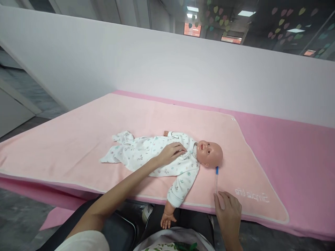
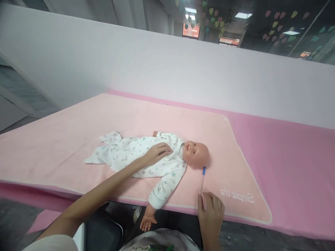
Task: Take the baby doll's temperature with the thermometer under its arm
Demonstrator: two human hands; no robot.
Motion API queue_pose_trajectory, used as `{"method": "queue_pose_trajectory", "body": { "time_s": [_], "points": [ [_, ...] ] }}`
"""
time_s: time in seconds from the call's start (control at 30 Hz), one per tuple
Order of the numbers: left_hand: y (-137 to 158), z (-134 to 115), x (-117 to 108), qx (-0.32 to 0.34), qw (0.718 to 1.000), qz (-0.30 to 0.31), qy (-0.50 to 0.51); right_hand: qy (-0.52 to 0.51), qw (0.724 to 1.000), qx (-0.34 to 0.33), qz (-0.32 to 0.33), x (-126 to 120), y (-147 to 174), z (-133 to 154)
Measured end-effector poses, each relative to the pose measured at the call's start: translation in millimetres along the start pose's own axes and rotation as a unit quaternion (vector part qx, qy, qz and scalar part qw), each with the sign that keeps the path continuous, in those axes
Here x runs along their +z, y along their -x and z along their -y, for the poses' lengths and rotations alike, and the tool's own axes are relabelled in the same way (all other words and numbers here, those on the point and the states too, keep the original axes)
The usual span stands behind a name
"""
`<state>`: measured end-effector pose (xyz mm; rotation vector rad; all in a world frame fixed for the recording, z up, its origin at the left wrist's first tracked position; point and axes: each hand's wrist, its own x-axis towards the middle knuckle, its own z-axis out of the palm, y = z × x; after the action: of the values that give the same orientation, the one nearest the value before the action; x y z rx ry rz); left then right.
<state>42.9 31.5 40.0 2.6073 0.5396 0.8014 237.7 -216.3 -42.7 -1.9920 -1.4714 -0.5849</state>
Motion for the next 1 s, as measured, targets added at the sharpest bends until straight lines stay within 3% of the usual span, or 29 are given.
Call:
{"method": "queue_pose_trajectory", "body": {
  "time_s": [0.2,0.37,0.47,0.57,0.63,0.73,0.87,1.0],
  "points": [
    [7,2,-3,0.050,0.996,0.017,-0.072,0.046,0.999,0.000,0.011,5,-18,8],
    [8,-3,-8,0.053,0.991,0.075,-0.102,0.101,0.995,0.019,-0.015,-18,-40,-12],
    [0,-14,-13,0.000,0.987,0.108,-0.117,0.106,0.992,0.049,-0.041,-39,-60,-16],
    [-16,-19,-25,-0.101,0.977,0.163,-0.097,0.082,0.990,0.083,-0.073,-61,-80,1],
    [-28,-12,-36,-0.156,0.968,0.193,-0.042,0.042,0.991,0.070,-0.102,-73,-91,19],
    [-46,13,-50,-0.184,0.960,0.210,0.020,-0.034,0.991,0.026,-0.130,-80,-107,44],
    [-65,38,-61,-0.208,0.954,0.196,-0.089,-0.136,0.983,-0.026,-0.118,-58,-135,67],
    [-79,23,-68,-0.149,0.930,0.143,-0.304,-0.166,0.982,-0.075,-0.047,-6,-171,89]
  ]
}}
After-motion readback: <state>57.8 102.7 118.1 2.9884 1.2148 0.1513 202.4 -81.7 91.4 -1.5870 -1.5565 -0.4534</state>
